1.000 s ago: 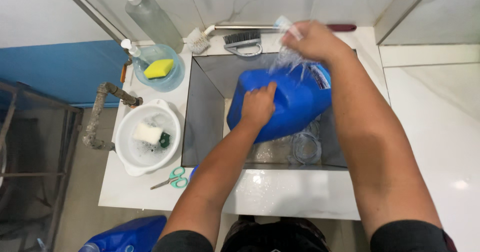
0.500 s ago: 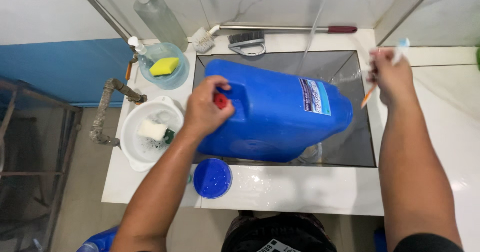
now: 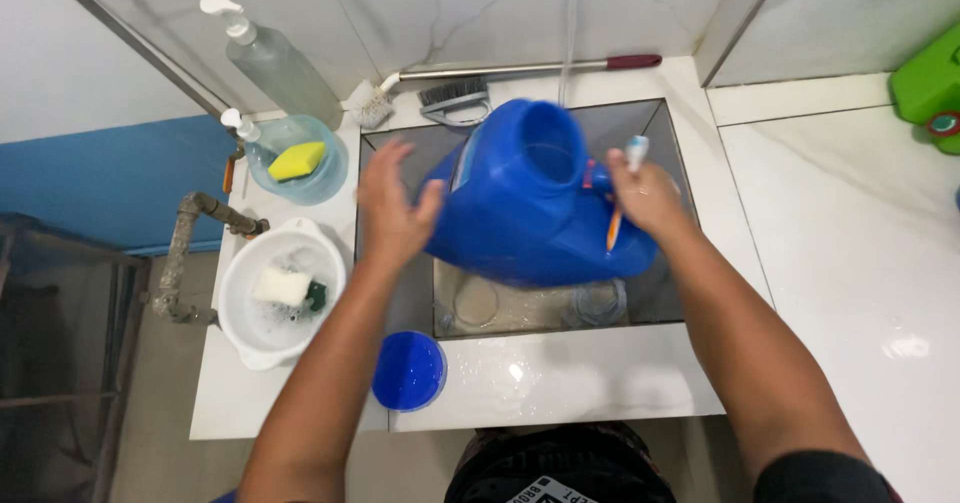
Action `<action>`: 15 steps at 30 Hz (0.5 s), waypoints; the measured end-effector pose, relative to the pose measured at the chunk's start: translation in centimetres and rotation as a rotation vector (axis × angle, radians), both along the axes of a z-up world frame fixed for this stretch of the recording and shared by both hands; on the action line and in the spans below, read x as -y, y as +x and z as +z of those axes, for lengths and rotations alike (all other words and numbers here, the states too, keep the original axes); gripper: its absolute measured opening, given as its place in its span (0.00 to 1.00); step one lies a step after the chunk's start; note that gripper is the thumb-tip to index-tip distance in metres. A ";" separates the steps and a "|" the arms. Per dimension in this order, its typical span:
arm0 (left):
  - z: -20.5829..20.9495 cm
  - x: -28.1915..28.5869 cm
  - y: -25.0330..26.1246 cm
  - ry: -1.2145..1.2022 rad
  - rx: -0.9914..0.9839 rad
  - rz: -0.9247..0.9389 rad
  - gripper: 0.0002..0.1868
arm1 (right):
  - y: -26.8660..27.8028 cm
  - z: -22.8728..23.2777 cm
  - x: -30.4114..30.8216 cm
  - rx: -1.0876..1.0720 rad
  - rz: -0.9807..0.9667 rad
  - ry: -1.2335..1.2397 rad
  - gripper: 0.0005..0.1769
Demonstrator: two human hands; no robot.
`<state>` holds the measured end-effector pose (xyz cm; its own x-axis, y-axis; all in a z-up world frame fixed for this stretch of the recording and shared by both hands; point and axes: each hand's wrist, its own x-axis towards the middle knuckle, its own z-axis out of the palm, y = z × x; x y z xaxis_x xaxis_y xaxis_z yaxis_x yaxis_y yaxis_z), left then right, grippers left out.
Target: The person picks up a blue plastic container and rinses it under a running tap. They use a toothbrush to scrub the inside and outside of the container, then rinse it again. The person also uses scissors to cut a label off the container and its cap before rinsing the cap as well.
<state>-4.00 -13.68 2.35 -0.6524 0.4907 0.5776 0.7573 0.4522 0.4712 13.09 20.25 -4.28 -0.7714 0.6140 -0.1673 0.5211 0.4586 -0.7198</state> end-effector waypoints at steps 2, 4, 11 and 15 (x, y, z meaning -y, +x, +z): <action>-0.5 -3.6 1.9 -0.084 0.048 -0.190 0.34 | -3.4 1.8 2.5 0.133 0.180 0.292 0.39; -2.1 -7.7 3.5 -0.095 0.036 -0.363 0.40 | -6.3 2.2 3.1 0.141 0.386 0.465 0.34; -6.1 -11.8 5.2 -0.496 0.332 0.058 0.37 | -14.7 6.0 -1.0 -0.427 0.052 -0.500 0.10; -4.6 -10.5 3.5 -0.471 0.455 0.223 0.28 | -13.0 11.0 -0.1 -0.002 0.368 -0.435 0.06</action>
<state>-0.47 -3.14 -2.27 -0.8940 0.4477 -0.0195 0.3956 0.8089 0.4350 0.12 20.36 6.73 -0.9221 0.1793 -0.3430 0.3814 0.2709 -0.8838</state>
